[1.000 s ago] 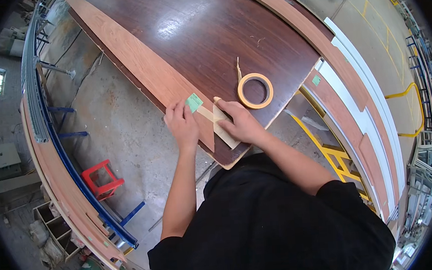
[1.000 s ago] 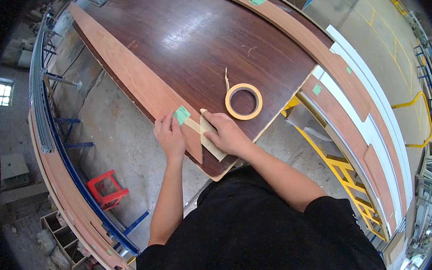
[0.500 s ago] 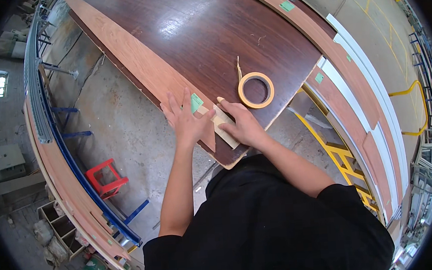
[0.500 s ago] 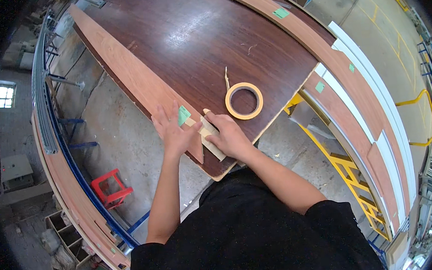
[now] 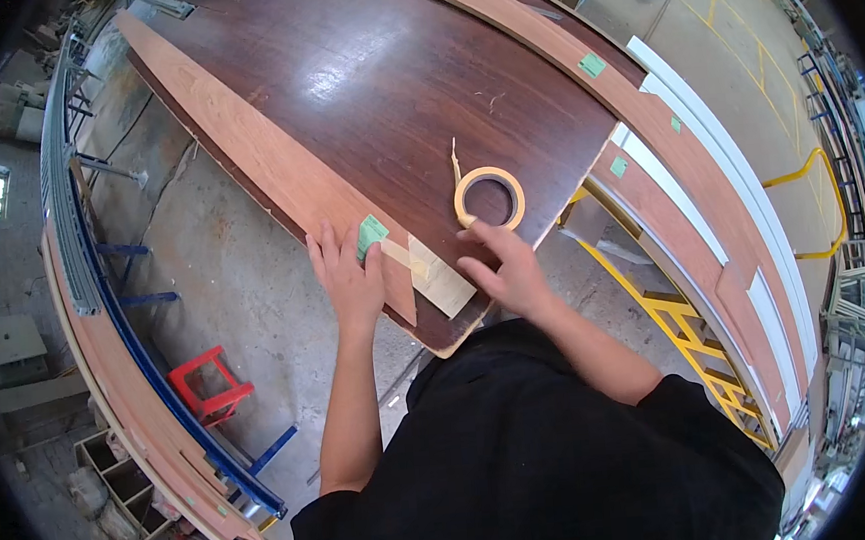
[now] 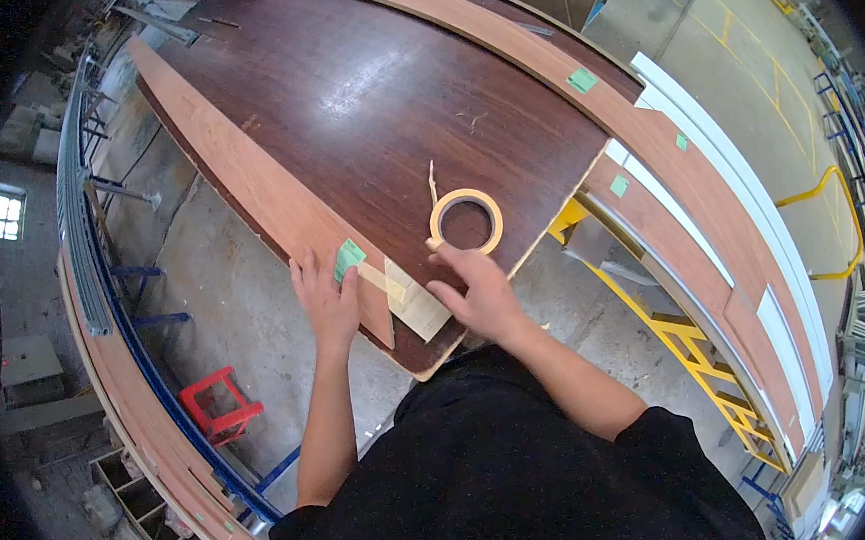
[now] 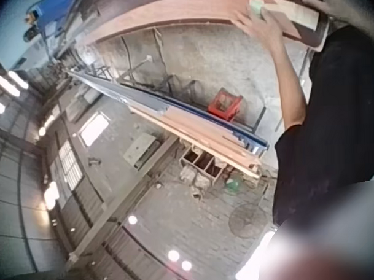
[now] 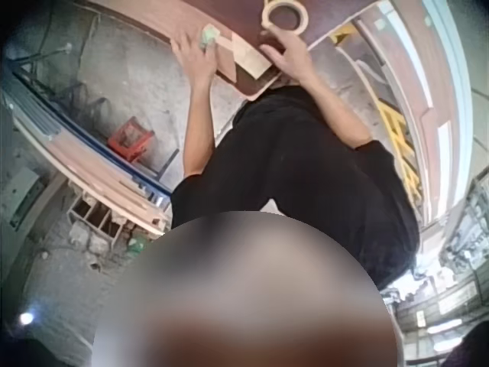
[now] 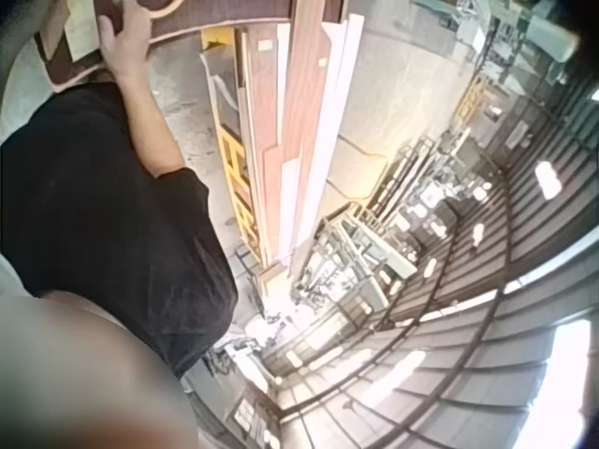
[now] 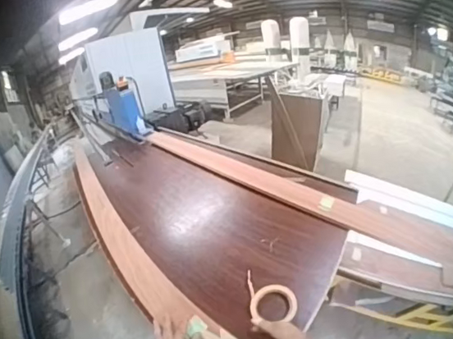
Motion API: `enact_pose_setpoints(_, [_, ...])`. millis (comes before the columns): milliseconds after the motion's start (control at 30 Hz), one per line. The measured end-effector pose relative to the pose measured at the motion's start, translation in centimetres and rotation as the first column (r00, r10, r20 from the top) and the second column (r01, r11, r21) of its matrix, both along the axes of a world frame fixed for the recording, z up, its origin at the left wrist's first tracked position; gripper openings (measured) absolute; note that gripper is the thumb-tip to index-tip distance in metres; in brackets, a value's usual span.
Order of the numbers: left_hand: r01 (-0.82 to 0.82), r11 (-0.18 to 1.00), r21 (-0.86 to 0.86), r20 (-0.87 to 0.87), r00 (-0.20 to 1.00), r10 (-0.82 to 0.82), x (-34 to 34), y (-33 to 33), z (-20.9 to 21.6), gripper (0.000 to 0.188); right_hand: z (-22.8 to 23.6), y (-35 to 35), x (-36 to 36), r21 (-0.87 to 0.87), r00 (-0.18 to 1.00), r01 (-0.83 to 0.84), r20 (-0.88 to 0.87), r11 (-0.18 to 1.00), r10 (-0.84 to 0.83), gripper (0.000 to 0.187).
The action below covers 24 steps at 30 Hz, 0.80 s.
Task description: Applying masking tape to the joints or edges of wooden planks for assembly or protection.
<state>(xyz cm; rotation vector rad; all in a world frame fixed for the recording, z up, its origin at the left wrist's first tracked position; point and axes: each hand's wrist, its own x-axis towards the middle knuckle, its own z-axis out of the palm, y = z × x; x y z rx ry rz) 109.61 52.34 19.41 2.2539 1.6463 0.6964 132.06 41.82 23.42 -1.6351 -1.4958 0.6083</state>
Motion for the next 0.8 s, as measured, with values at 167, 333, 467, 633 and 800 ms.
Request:
enact_pose_setpoints(167, [0.129,0.991,-0.015,0.229,0.966,-0.123,2.2,0.2,3.1,0.034,-0.2,0.7,3.3,0.028,0.992,0.129,0.002,0.991,-0.129,0.051])
enact_pose_setpoints(333, [0.266,0.946,-0.187,0.472,0.869,-0.151,4.6,2.3,3.1,0.031,-2.0,2.3,4.2,0.157,0.914,-0.144,0.398,0.977,0.071,0.054])
enact_pose_setpoints(467, [0.368,0.810,-0.457,0.680,0.732,0.050,5.2,3.0,3.0,0.036,0.2,0.4,3.3,-0.110,0.940,-0.032,-0.342,0.993,-0.007,0.049])
enact_pose_setpoints(633, [0.760,0.481,-0.438,0.873,0.230,0.431,4.1,3.1,5.0,0.049,1.6,-2.2,2.0,0.051,0.657,-0.192,-0.735,0.980,0.167,0.058])
enact_pose_setpoints(800, [0.697,0.568,-0.437,0.883,0.212,0.419,3.4,2.2,6.4,0.032,2.4,-3.6,1.3,0.065,0.681,-0.230,-0.701,0.971,0.209,0.057])
